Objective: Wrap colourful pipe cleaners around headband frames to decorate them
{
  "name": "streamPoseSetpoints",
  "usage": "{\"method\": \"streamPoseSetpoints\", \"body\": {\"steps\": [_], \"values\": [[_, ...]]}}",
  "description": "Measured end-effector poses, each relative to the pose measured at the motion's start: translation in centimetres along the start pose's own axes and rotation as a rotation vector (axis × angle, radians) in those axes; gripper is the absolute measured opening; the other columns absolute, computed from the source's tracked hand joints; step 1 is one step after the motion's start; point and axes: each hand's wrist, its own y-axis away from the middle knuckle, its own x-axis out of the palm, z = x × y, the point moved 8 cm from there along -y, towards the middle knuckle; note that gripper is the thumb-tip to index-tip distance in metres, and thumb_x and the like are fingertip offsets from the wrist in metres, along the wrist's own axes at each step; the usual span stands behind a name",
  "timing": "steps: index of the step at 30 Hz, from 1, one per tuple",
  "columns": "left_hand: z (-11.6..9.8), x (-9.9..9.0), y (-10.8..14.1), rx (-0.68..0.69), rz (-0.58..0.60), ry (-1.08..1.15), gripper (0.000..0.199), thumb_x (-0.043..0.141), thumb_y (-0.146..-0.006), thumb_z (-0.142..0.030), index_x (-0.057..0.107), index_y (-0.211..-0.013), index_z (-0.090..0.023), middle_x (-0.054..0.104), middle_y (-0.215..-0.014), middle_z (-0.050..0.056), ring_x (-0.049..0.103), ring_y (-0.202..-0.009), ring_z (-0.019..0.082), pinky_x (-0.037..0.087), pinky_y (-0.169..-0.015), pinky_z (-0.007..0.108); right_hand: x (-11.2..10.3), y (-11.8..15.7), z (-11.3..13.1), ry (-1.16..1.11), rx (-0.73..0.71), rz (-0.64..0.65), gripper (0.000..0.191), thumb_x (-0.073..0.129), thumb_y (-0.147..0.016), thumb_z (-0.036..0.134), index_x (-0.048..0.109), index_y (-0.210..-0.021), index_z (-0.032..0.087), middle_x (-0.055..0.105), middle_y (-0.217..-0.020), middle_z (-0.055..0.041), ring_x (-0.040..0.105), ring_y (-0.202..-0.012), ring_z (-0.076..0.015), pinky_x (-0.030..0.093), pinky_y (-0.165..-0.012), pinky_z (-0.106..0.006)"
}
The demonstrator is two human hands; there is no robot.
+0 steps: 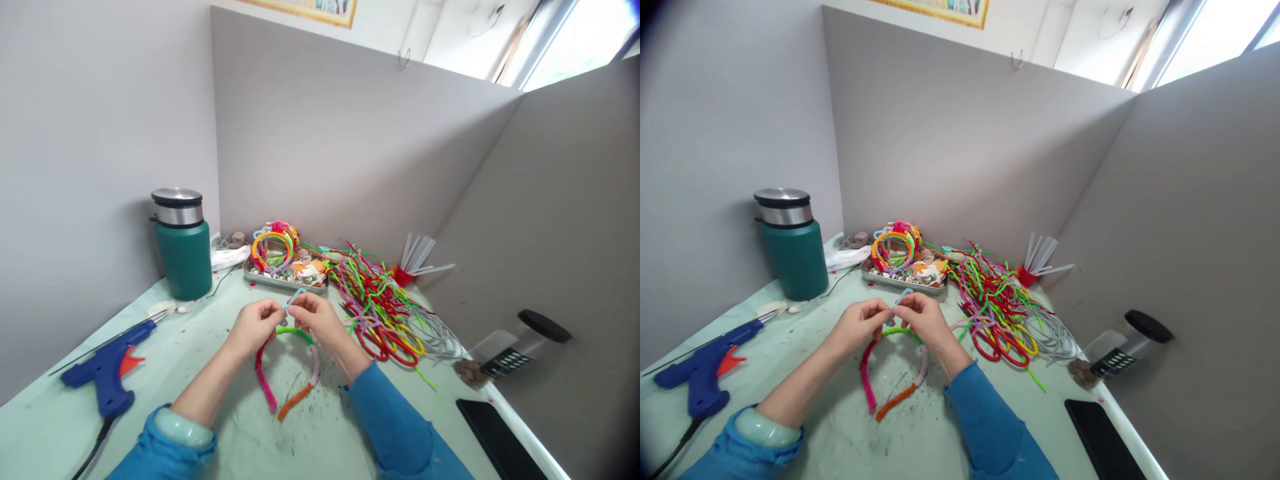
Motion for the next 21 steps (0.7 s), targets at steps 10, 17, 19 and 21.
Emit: {"method": "streamPoseSetpoints", "body": {"steps": [10,17,19,21], "values": [[-2.2,-0.4,1.0,0.212,-0.190,-0.582,0.021,0.044,-0.076,-0.030,0.059,-0.065,-0.020,0.059,-0.058,-0.001,0.049,-0.054,0.012,0.030,-0.054,0.021,-0.7,0.2,-1.0,0.055,0.090,-0.173,0.026,0.062,-0.066,0.038,0.053,-0.057,0.015,0.043,-0.041,0.0056,0.034,-0.037,-0.0060,0.022,-0.037,-0.020],[-1.3,-0.6,0.6,0.130,-0.191,-0.512,0.024,0.044,-0.078,-0.038,0.063,-0.080,-0.023,0.063,-0.063,-0.002,0.050,-0.051,0.012,0.030,-0.052,0.021,-0.4,0.4,-0.6,-0.016,0.062,-0.223,0.021,0.065,-0.063,0.034,0.056,-0.061,0.015,0.046,-0.044,0.0056,0.036,-0.038,-0.0055,0.023,-0.037,-0.019],[-1.5,-0.7,0.7,0.145,-0.208,-0.507,0.025,0.043,-0.079,-0.037,0.063,-0.078,-0.022,0.063,-0.063,-0.001,0.051,-0.052,0.012,0.031,-0.053,0.021,-0.3,0.4,-0.7,-0.034,0.091,-0.205,0.024,0.065,-0.063,0.037,0.056,-0.063,0.015,0.051,-0.050,0.0036,0.037,-0.038,-0.0051,0.023,-0.036,-0.019],[-1.7,-0.9,0.8,0.157,-0.234,-0.523,0.025,0.043,-0.079,-0.035,0.064,-0.076,-0.022,0.063,-0.063,-0.001,0.052,-0.054,0.012,0.032,-0.054,0.021,-0.3,0.5,-1.0,-0.057,0.137,-0.195,0.029,0.064,-0.065,0.042,0.058,-0.067,0.014,0.056,-0.058,0.0004,0.040,-0.039,-0.0051,0.022,-0.035,-0.019]]}}
